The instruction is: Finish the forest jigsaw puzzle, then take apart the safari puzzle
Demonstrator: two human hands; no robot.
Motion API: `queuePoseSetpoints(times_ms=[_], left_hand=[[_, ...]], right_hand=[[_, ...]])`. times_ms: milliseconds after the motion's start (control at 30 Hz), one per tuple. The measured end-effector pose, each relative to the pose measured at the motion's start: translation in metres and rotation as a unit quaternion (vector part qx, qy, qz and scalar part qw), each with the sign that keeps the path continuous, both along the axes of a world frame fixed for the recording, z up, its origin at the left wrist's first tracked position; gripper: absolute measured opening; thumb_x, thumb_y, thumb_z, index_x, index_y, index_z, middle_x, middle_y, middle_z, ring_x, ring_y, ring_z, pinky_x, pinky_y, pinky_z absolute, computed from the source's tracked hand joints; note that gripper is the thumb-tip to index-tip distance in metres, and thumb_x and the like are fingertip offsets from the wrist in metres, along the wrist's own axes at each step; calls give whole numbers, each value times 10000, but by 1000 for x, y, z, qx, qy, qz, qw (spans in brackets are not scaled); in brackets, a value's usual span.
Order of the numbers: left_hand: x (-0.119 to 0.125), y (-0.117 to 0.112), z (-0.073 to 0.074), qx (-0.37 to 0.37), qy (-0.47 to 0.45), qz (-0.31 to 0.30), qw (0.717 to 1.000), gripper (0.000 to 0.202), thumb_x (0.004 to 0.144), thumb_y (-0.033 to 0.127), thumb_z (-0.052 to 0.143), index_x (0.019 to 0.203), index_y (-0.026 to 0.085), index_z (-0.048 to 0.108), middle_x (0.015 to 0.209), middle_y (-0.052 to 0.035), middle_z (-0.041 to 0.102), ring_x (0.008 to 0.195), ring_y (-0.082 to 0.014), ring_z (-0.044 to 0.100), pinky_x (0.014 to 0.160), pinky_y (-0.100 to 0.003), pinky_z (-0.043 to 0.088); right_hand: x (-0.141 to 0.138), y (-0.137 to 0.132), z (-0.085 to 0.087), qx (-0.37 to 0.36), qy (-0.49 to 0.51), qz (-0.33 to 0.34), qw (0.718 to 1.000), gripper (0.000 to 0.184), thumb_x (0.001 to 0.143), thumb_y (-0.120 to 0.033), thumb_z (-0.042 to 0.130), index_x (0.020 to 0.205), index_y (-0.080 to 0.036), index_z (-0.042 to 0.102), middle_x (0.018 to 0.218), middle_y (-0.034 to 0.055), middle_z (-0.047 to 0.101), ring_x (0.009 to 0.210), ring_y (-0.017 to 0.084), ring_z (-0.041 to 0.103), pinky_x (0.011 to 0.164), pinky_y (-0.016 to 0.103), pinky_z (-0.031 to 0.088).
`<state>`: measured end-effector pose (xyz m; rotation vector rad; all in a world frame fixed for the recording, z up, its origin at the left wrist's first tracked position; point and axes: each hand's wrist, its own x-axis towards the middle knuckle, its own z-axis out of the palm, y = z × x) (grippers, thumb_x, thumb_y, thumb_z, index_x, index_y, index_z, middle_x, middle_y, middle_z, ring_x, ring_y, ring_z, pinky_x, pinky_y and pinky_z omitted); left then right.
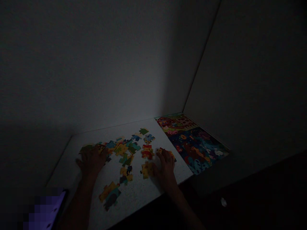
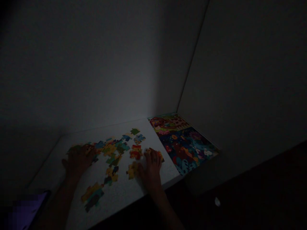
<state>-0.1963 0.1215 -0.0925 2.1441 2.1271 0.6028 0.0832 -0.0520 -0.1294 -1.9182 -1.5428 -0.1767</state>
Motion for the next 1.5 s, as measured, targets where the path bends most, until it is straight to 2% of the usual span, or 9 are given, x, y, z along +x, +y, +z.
queuePoseSetpoints(times_ms=[100,233,367,567,667,833,933,1133,1500], left_hand=[[8,-3,0,-7,4,36,999,560,965,504,375,1372,155,538,1394,-242,517,1366,-424,393,1071,-669,281],[13,-6,-2,-13,19,15,1000,567,961,488,397,1393,144,531,1440,-254,482,1366,-425,394,1084,-666,265],[17,-10,-8,27,47,-9,999,537,955,456,428,1378,150,557,1436,-245,489,1370,-412,395,1090,-600,303],[19,-13,-14,91,14,-45,995,471,908,406,533,1318,188,610,1293,-205,603,1280,-394,485,1024,-535,392],[18,-15,-13,86,-3,-58,995,454,923,407,520,1295,169,625,1300,-209,598,1273,-386,497,1031,-525,398],[20,-21,-14,51,-2,-64,997,414,947,376,495,1256,143,640,1351,-179,584,1258,-315,529,1086,-455,393],[22,-22,-17,56,-10,-62,996,388,950,331,495,1258,148,642,1353,-157,593,1264,-294,534,1094,-425,398],[19,-20,-19,62,-25,-70,995,379,952,291,483,1245,112,645,1286,-170,634,1197,-302,579,1045,-427,446],[19,-23,-9,61,-35,-73,995,371,950,316,443,1210,154,653,1184,-137,671,1045,-288,633,938,-421,493]], right_hand=[[-7,2,0,-8,-7,-44,999,559,918,-469,555,1417,-230,474,1509,169,421,1441,399,275,1118,696,215],[-14,5,2,-44,-35,-52,997,617,918,-568,533,1433,-235,470,1525,179,409,1443,439,255,1095,743,184],[-16,6,-3,-53,-81,-51,994,633,899,-612,550,1418,-252,510,1542,182,384,1458,454,226,1091,744,197],[-16,10,-8,-31,-109,-59,992,584,878,-597,591,1384,-309,561,1496,161,445,1419,461,312,1066,740,271],[-17,6,2,-51,-104,-54,992,547,884,-569,597,1356,-292,594,1490,155,453,1419,450,313,1081,716,276],[-20,0,20,-102,-112,-38,988,519,926,-541,542,1369,-274,582,1505,144,432,1441,379,290,1134,632,243],[-18,0,18,-109,-117,-45,986,527,923,-569,524,1372,-298,578,1531,132,398,1453,374,262,1129,624,239],[-9,1,6,-113,-128,-31,985,524,921,-591,503,1392,-367,556,1515,104,433,1430,386,300,1097,643,261],[-19,-1,15,-95,-118,-43,988,530,916,-584,546,1390,-347,561,1521,138,410,1447,378,290,1119,656,232]])
